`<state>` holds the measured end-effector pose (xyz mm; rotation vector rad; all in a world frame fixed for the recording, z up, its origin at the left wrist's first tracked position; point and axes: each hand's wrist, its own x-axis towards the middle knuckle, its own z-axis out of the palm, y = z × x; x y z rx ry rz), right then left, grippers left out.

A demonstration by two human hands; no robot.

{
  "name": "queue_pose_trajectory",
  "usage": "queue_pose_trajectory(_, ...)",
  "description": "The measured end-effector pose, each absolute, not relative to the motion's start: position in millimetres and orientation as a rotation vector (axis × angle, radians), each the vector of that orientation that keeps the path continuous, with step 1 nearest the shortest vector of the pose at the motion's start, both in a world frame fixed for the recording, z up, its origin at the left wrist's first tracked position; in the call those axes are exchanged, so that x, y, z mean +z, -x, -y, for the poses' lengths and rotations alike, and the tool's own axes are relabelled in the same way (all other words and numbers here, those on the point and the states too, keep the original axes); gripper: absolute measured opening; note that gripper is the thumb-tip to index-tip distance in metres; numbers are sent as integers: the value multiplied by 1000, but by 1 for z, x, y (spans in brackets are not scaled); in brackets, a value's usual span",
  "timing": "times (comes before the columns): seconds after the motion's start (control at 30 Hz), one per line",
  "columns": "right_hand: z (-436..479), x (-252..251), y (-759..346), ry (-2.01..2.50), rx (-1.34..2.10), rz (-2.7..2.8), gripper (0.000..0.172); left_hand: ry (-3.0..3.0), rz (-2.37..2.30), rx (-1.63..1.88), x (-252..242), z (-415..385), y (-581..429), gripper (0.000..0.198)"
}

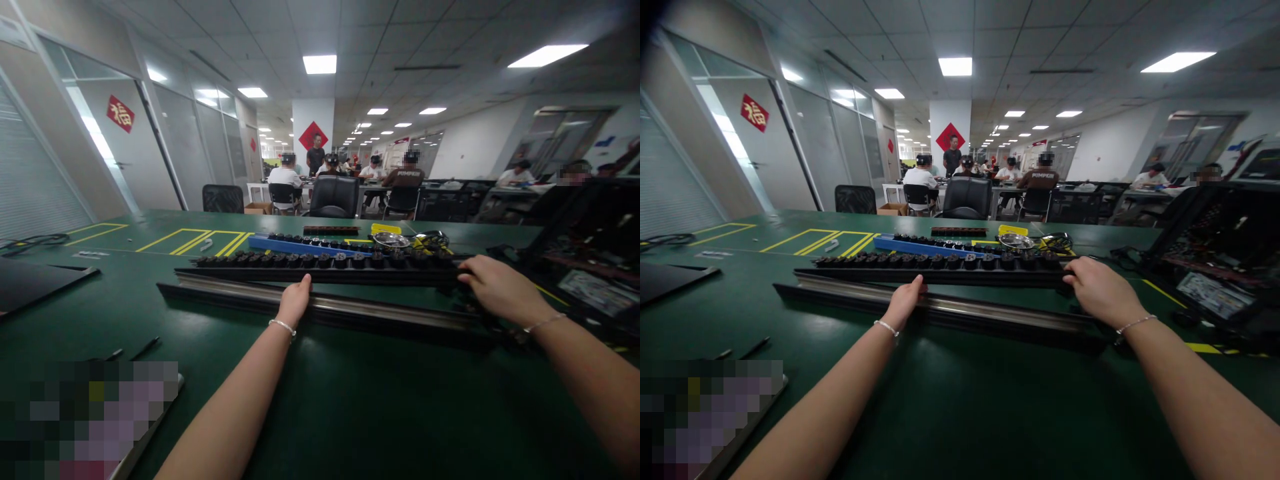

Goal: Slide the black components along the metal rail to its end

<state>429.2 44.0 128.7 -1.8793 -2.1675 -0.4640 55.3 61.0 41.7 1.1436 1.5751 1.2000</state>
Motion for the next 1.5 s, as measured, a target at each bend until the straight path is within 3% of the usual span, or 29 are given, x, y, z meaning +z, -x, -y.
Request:
queue_pose_trajectory(0.17,-20,136,-422,1788,-636,2185,29,-425,-1007,1344,62,-60,-59,61)
queue_pose_trajectory(0.27,-7,127,-420,1733,-721,2170,28,-227,-964,1407,67,-59,-62,58)
queue_pose_trajectory(0.4,7,108,-428,1669,-770,2103,27,-241,-990,1453,68,-55,-69,29)
queue_pose_trajectory(0.5,16,89,-442,1665,-632,2066,23,-304,-977,1495,69,-43,-75,18)
queue_pose_trajectory(0.83,54,26,-470,1735,-317,1928,19,-235,-1072,1473,40,24,-90,15)
queue_pose_trajectory(1.23,57,-2,-460,1739,-195,1971,18,-206,-1170,1387,9,34,-83,8)
queue_pose_trajectory(1.5,46,-7,-455,1756,-195,1997,21,-344,-1242,1162,7,22,-64,25)
